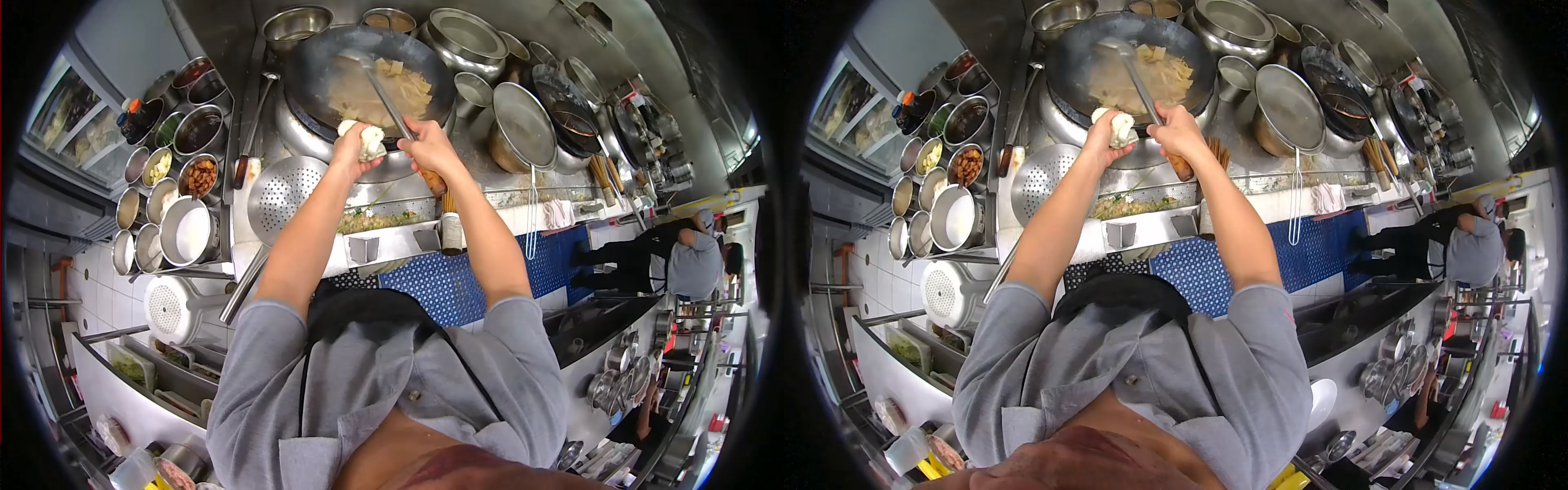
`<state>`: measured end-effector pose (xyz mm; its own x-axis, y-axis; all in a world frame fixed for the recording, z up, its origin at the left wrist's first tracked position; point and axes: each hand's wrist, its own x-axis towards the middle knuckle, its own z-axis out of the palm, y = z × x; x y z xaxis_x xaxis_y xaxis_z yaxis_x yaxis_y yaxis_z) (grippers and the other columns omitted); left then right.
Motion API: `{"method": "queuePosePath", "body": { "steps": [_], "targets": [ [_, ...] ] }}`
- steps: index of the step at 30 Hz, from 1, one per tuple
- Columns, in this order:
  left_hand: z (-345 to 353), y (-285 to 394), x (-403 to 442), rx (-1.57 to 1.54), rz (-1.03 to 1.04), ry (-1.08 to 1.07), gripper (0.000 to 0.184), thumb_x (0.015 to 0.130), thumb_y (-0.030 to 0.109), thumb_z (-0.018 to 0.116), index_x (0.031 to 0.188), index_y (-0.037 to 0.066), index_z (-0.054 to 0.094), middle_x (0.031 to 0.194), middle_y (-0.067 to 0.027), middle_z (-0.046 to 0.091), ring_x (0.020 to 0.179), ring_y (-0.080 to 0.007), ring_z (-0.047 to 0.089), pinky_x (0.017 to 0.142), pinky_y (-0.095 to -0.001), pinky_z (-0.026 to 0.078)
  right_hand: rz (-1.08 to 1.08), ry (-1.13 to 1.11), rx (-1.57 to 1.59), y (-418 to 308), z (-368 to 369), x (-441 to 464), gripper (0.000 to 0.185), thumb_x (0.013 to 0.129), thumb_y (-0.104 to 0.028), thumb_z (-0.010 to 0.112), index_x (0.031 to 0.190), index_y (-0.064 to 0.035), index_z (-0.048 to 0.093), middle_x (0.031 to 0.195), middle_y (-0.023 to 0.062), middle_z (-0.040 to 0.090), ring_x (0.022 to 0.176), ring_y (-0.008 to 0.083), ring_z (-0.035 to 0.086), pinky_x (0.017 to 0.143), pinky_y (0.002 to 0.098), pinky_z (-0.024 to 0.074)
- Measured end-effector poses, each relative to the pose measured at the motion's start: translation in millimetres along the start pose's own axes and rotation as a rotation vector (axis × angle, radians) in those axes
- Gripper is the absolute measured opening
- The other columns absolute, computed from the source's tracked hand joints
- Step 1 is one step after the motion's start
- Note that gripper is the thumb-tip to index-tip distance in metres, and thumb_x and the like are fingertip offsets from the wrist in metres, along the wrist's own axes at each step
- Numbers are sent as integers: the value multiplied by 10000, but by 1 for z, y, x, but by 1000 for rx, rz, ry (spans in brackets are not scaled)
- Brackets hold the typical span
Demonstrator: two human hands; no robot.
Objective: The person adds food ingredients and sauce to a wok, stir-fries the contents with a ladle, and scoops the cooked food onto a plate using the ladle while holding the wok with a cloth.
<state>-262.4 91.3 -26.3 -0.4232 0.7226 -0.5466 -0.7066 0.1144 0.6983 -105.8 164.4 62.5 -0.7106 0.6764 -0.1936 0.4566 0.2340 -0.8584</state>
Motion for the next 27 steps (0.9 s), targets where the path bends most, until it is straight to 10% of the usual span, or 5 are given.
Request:
{"method": "queuePosePath", "body": {
  "steps": [6,13,21,27],
  "targets": [
    [-7,-3,8,-40,-41,-61,256,832,351,608,974,139,626,833,-56,653,703,-218,642,567,-366,547,76,-214,52,13,-32,-53,612,804,-74,638,1378,6,443,647,68,592,446,123,547,443,289,455],
    [13,-4,40,-304,-62,-10,170,888,225,540,1031,136,566,946,-82,613,818,-249,595,624,-433,556,-21,142,-348,18,-36,-90,622,817,-72,607,1397,22,404,588,58,576,429,138,528,418,312,420],
    [35,1,-32,-432,-25,-30,108,921,203,455,955,133,530,800,-37,593,651,-178,534,486,-307,430,175,-160,369,-35,-59,-146,562,882,-61,603,1409,-30,408,645,14,542,429,84,495,375,235,392],
    [39,7,-74,-385,-86,-72,176,933,246,420,865,119,521,756,-21,565,630,-169,516,443,-273,380,259,-258,182,-44,-80,-151,521,877,-100,613,1372,-44,460,650,9,534,424,94,499,367,248,393]
  ]
}}
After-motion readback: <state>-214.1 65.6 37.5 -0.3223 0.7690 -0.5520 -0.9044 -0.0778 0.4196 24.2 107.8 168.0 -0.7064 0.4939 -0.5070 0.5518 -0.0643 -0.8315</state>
